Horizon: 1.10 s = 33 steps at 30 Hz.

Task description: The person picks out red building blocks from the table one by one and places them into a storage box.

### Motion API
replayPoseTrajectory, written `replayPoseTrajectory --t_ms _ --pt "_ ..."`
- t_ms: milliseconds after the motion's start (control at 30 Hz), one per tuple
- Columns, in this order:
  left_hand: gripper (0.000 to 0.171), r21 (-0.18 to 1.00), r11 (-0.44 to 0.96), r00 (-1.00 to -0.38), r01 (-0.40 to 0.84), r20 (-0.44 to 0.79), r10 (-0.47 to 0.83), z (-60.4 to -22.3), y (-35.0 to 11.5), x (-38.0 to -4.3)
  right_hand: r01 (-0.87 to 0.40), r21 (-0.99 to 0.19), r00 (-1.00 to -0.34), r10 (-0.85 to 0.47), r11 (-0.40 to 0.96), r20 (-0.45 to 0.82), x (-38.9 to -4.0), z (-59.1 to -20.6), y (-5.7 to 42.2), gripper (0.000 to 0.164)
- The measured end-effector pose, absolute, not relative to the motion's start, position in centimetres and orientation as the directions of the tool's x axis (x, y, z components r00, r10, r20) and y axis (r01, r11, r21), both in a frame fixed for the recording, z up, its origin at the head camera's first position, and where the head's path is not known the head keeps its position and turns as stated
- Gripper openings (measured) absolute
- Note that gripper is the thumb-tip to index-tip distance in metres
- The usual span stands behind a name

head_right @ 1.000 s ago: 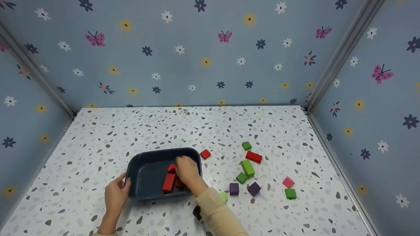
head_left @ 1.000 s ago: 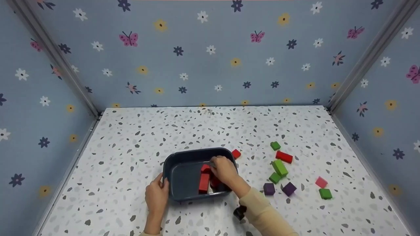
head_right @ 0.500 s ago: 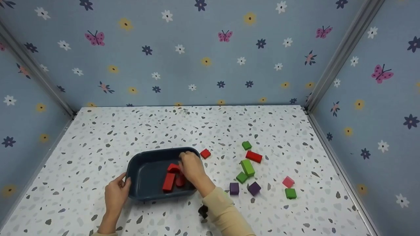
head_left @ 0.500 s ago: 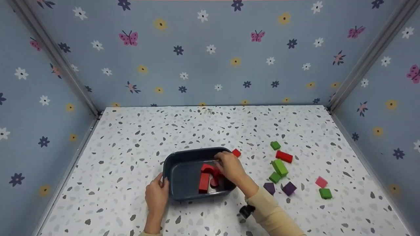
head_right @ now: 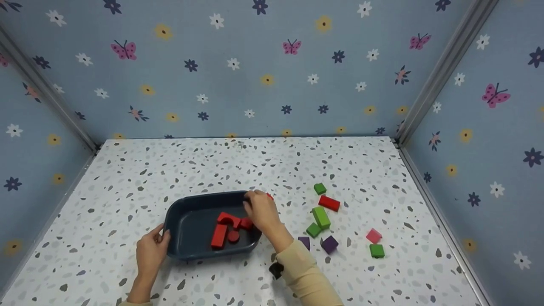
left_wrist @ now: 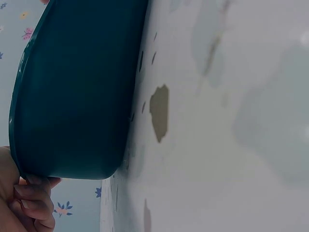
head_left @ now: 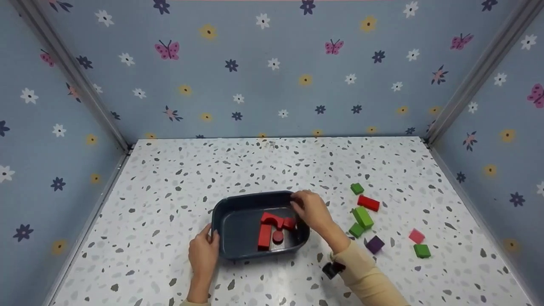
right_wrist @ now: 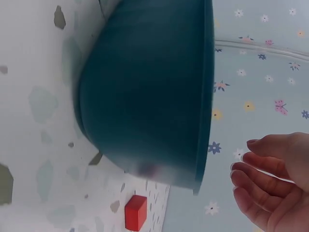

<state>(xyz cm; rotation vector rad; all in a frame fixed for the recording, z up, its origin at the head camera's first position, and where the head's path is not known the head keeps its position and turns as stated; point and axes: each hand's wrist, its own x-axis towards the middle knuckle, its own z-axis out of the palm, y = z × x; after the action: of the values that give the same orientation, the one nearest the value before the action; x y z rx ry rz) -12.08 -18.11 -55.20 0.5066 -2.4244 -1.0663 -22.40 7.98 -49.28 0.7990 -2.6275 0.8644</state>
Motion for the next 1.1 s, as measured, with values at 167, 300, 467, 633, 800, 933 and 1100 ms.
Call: replayPoseTrajectory --t_ms 167,300,467,633,800,933,1100 --pt "0.028 0.761 0.634 -0.837 -0.139 0.252 -0.486 -55.3 -18.1 -12.0 -0.587 -0.489 -0.805 -0.401 0.645 0.437 -22.9 -49.0 9.2 0.01" --pt "0.028 0.763 0.632 -0.837 -0.136 0.253 -0.486 -55.3 -18.1 -12.0 -0.567 -0.5 -0.818 -0.378 0.654 0.434 -23.5 -48.9 10.1 0.011" --pt "0.028 0.762 0.634 -0.833 -0.136 0.258 -0.489 -55.2 -18.1 -12.1 -0.527 -0.525 -0.847 -0.36 0.668 0.392 -24.2 -48.6 10.9 0.011" --pt "0.027 0.763 0.631 -0.833 -0.141 0.253 -0.493 -55.2 -18.1 -12.1 -0.502 -0.537 -0.863 -0.355 0.677 0.359 -25.0 -48.8 11.5 0.011" --pt "0.027 0.761 0.632 -0.833 -0.149 0.248 -0.495 -55.2 -18.1 -12.1 -0.487 -0.53 -0.873 -0.375 0.694 0.311 -25.8 -49.4 11.8 0.015" --pt "0.027 0.758 0.634 -0.832 -0.154 0.247 -0.497 -55.1 -18.1 -12.1 -0.459 -0.515 -0.888 -0.387 0.724 0.248 -26.4 -50.2 11.9 0.018" --pt "0.028 0.759 0.637 -0.833 -0.137 0.259 -0.489 -55.1 -18.1 -12.0 -0.469 -0.482 -0.883 -0.411 0.74 0.227 -27.1 -51.3 12.1 0.021"
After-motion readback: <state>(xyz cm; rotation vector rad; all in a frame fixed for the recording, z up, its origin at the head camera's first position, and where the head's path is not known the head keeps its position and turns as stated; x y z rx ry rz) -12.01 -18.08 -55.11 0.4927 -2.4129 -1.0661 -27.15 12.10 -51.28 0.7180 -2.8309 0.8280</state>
